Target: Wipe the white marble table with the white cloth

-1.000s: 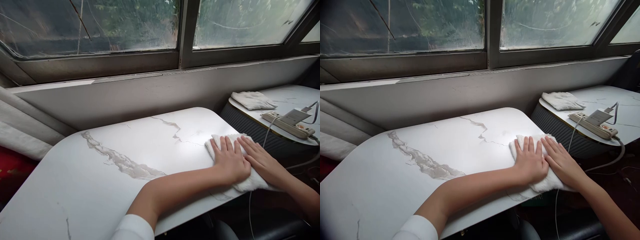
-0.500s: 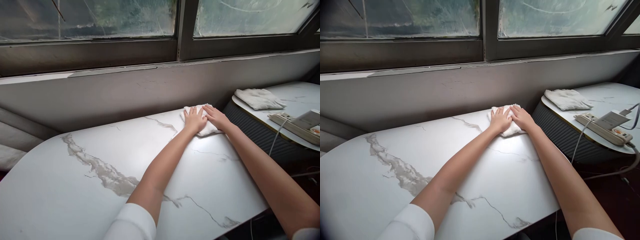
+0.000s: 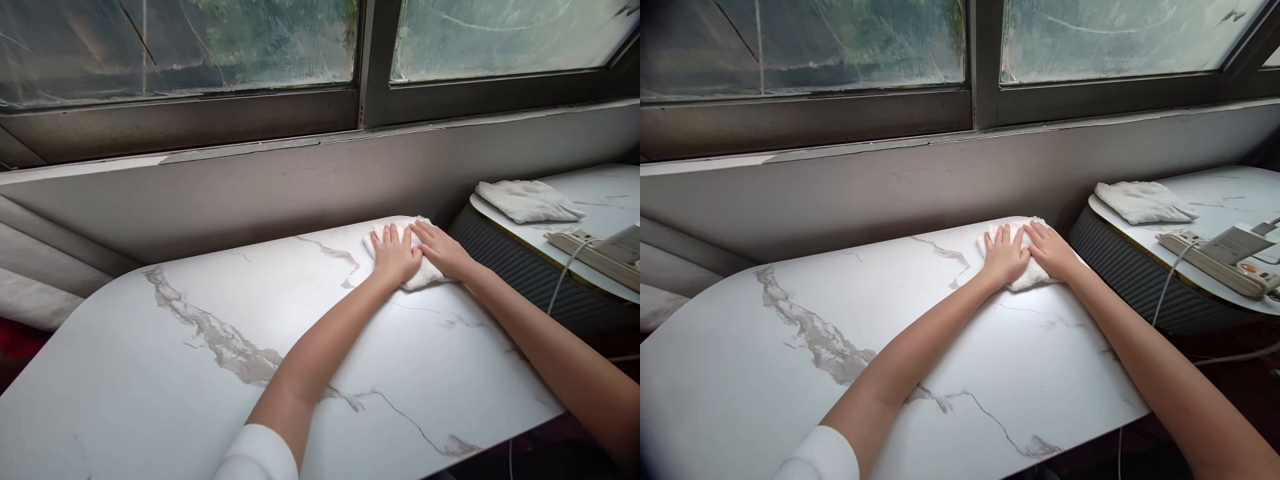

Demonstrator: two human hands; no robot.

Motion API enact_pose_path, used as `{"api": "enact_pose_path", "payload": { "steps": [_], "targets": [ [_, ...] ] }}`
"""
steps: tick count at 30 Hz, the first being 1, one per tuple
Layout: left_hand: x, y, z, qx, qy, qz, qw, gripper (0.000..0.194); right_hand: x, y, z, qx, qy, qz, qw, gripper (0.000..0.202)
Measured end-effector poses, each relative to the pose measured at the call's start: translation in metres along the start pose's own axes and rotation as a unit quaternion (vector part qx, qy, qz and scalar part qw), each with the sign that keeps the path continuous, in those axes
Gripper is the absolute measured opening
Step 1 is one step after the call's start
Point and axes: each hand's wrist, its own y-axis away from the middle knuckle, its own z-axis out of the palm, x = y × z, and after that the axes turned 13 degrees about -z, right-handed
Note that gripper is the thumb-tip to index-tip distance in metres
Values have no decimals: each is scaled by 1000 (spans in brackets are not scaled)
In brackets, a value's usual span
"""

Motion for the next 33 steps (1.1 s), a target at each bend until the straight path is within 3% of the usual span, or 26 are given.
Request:
{"api": "enact_pose_path", "payload": {
  "steps": [4,10,13,17,20,24,33],
  "targets": [
    [5,60,-3,-13,3,25,1000,59,-37,51,-10,-5,18,-33,999,56],
    [2,162,-19,-74,47,88,992,60,-118,135,-32,23,26,-35,999,60],
    [-9,192,-30,-116,81,109,984,60,-154,158,-40,33,30,-26,999,63],
    [-26,208,-44,-190,132,99,968,62,-181,160,-43,28,35,-21,999,66],
    [-38,204,-50,-217,154,74,961,63,-186,147,-38,26,40,-22,999,66],
    [-51,176,-49,-190,157,40,968,64,-176,116,-26,16,48,-10,999,61],
    [-82,43,-35,-18,97,-21,995,52,-123,-14,3,-26,80,53,995,54]
  ]
}}
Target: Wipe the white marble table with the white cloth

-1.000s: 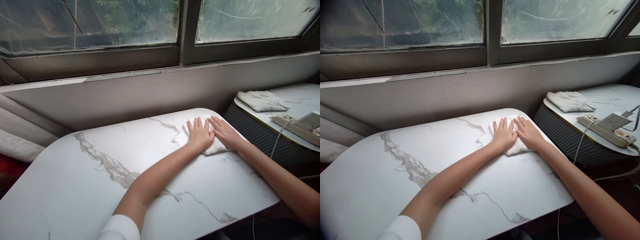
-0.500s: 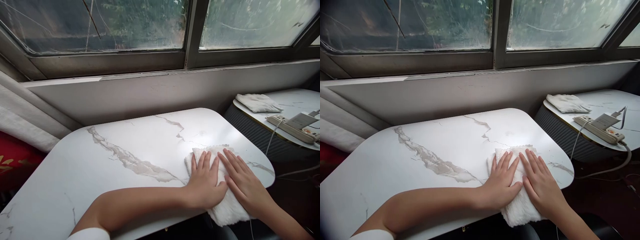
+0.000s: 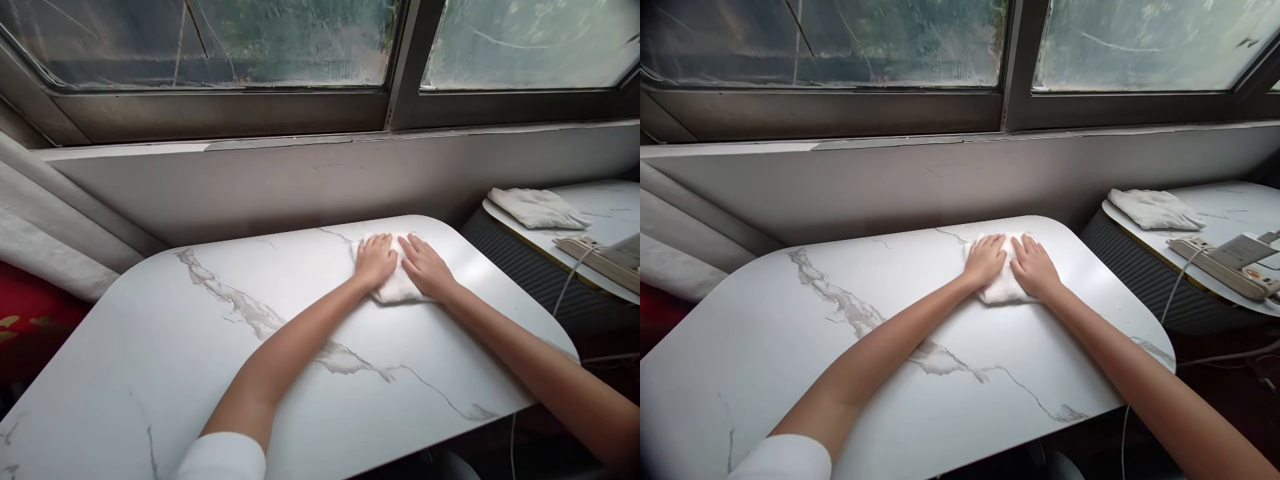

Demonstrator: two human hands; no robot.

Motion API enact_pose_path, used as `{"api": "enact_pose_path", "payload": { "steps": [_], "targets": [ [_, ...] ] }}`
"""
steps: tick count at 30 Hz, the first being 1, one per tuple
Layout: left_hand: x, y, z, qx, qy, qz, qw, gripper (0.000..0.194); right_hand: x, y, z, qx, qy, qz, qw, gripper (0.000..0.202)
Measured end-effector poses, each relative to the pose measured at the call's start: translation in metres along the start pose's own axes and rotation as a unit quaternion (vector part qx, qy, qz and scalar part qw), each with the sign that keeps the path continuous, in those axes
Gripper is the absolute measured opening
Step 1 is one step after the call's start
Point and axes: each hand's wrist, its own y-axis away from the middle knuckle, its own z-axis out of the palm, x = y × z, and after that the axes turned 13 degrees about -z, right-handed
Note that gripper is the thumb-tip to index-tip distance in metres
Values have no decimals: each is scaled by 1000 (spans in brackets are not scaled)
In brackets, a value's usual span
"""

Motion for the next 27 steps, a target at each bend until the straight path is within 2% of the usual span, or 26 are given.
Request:
{"api": "enact_pose_path", "payload": {
  "steps": [3,6,9,13,17,20,24,27],
  "targets": [
    [-11,-34,-2,43,-20,-9,999,50,10,-42,9,-3,-1,-10,1000,54],
    [-21,-55,-7,65,-35,-18,997,49,15,-74,15,-3,-8,-20,1000,54],
    [-28,-63,-11,84,-45,-35,995,49,16,-91,19,8,-17,-33,999,53],
    [-29,-60,-11,96,-59,-48,992,49,15,-94,21,27,-27,-46,998,52],
    [-28,-44,-10,95,-74,-56,991,51,7,-80,15,20,-39,-54,998,53],
    [-28,-22,-13,70,-82,-49,993,52,-9,-60,7,2,-41,-50,998,53],
    [-26,28,-14,39,-82,-31,995,54,-35,-13,-5,-16,-32,-48,998,55],
    [-22,74,-14,21,-80,-9,997,54,-56,33,-12,0,-23,-63,998,55]
  ]
}}
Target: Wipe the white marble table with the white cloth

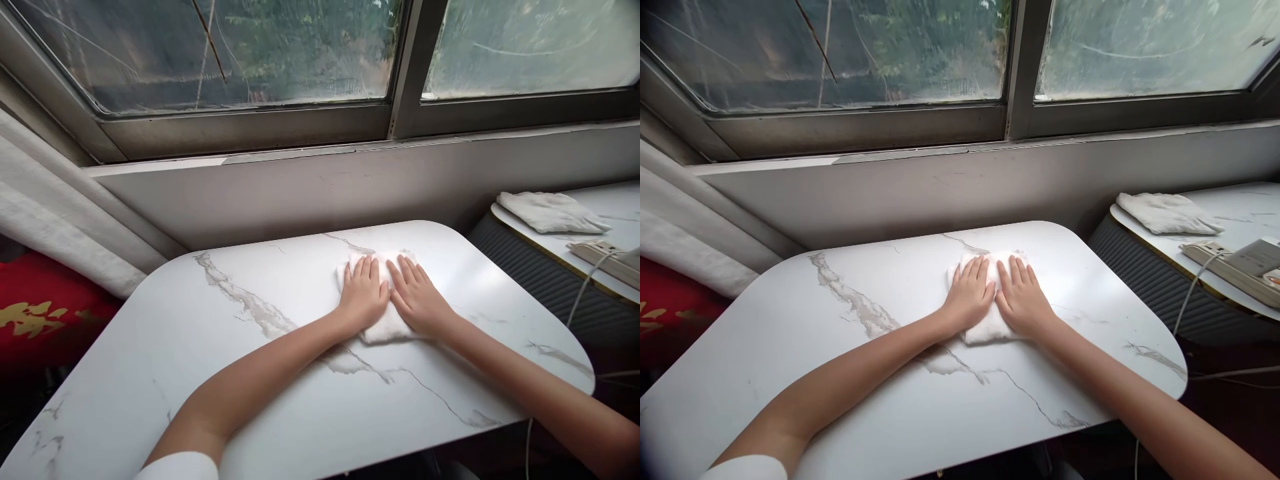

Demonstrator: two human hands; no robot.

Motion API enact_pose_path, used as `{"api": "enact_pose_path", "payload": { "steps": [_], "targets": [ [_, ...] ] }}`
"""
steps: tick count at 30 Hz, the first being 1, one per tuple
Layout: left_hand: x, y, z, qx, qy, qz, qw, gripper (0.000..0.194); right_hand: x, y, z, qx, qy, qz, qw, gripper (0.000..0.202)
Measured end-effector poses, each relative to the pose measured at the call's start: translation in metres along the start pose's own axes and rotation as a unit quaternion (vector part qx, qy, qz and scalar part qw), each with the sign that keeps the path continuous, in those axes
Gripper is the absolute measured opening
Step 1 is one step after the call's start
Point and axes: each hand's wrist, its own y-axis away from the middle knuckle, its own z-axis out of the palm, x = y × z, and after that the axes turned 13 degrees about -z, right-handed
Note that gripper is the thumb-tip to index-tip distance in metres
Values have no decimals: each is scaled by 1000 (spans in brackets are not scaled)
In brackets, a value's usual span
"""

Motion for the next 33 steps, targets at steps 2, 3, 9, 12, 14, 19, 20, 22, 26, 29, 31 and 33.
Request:
{"api": "enact_pose_path", "payload": {
  "steps": [2,3,9,12,14,19,20,22,26,29,31,33],
  "targets": [
    [1,30,-3,-18,-1,20,1000,55,-20,27,-5,22,7,-6,1000,54],
    [0,44,-5,-27,-3,31,999,56,-30,39,-7,33,10,-7,999,54],
    [-13,106,-17,-51,-4,77,996,57,-88,82,-23,74,19,-5,997,64],
    [-22,126,-24,-64,-3,69,996,57,-108,89,-26,82,-1,-20,996,71],
    [-27,134,-29,-74,1,57,996,57,-114,89,-27,83,-19,-32,996,73],
    [-38,121,-36,-101,16,9,995,59,-107,67,-22,67,-36,-55,996,65],
    [-41,112,-37,-99,18,-4,995,59,-103,57,-20,58,-38,-55,996,61],
    [-47,91,-36,-82,19,-32,996,58,-94,34,-17,37,-40,-48,997,57],
    [-63,34,-31,-6,15,-69,997,53,-73,-29,-9,20,-40,-34,998,55],
    [-78,-14,-31,45,8,-72,996,49,-57,-78,1,23,-42,-26,999,54],
    [-88,-43,-33,62,3,-70,996,48,-49,-107,8,29,-40,-15,999,53],
    [-98,-67,-36,66,1,-72,995,47,-42,-131,15,36,-38,-4,999,53]
  ]
}}
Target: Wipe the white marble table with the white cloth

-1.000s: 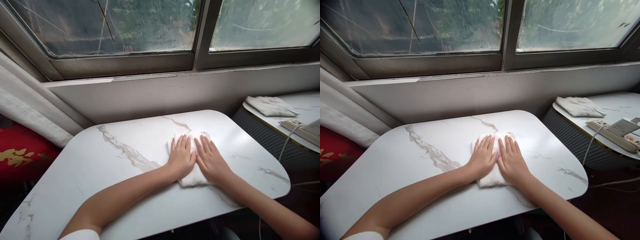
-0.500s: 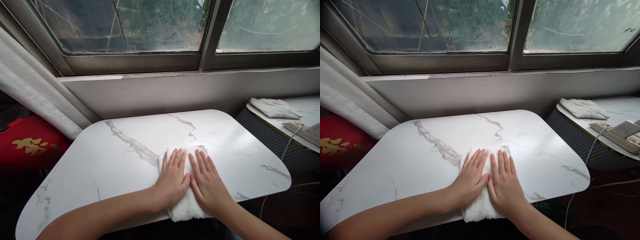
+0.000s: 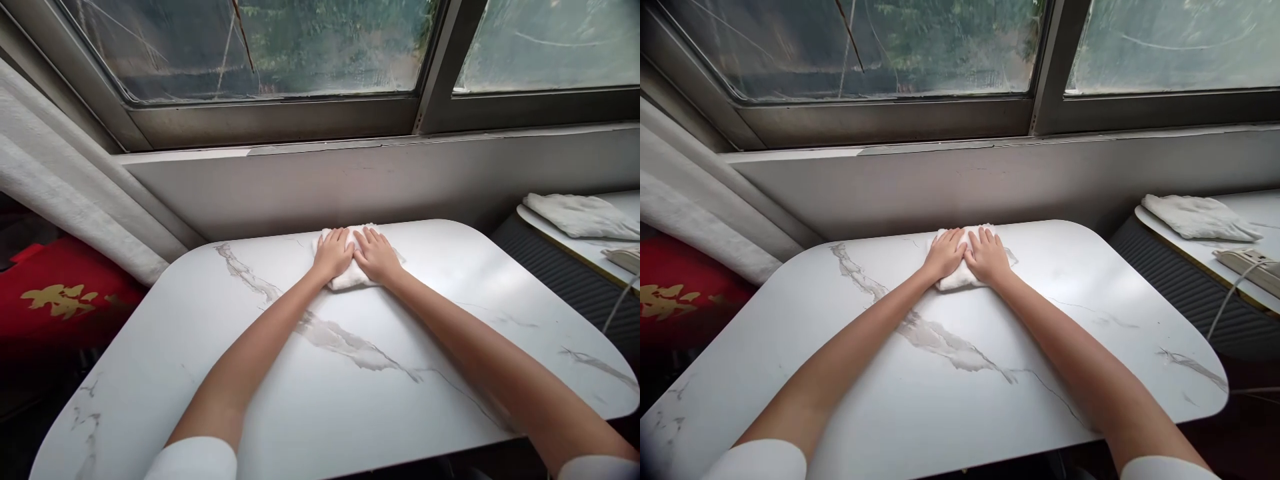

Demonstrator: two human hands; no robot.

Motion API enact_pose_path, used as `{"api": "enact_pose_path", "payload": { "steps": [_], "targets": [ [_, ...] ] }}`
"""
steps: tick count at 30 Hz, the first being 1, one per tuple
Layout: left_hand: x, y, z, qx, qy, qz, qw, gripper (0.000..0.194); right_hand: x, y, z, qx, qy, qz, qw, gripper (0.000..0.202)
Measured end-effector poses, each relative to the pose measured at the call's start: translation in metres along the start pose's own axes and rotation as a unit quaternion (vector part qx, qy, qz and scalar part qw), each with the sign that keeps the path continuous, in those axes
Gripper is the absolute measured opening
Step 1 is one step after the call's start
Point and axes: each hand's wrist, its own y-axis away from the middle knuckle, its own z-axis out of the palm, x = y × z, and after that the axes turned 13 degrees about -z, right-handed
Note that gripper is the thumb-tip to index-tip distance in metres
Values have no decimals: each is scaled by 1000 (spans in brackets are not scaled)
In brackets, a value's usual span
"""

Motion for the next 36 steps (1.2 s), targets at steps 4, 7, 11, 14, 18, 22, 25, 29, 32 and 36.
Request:
{"api": "enact_pose_path", "payload": {
  "steps": [4,7,11,14,18,22,25,29,32,36],
  "targets": [
    [-9,-30,-2,8,-5,-9,1000,46,9,-33,10,19,-7,-9,1000,51],
    [-11,-34,-1,27,-13,-25,999,46,14,-45,13,26,-14,-36,999,50],
    [-9,-22,0,35,-21,-47,998,48,15,-41,13,16,-4,-62,998,50],
    [-7,-6,-1,28,-25,-58,998,49,8,-27,8,-7,3,-74,997,52],
    [-9,30,-8,8,-33,-35,999,50,-15,8,-3,-21,5,-70,997,54],
    [-11,84,-18,-20,-36,-2,999,51,-49,59,-11,0,-11,-49,999,55],
    [-14,132,-26,-38,-37,17,998,51,-76,101,-18,20,-30,-53,998,58],
    [-17,190,-37,-42,-47,33,997,53,-110,148,-33,27,-45,-94,994,63],
    [-22,225,-45,-48,-54,39,997,53,-134,172,-44,34,-52,-126,990,69],
    [-39,256,-56,-62,-59,34,996,55,-162,188,-52,39,-65,-168,983,73]
  ]
}}
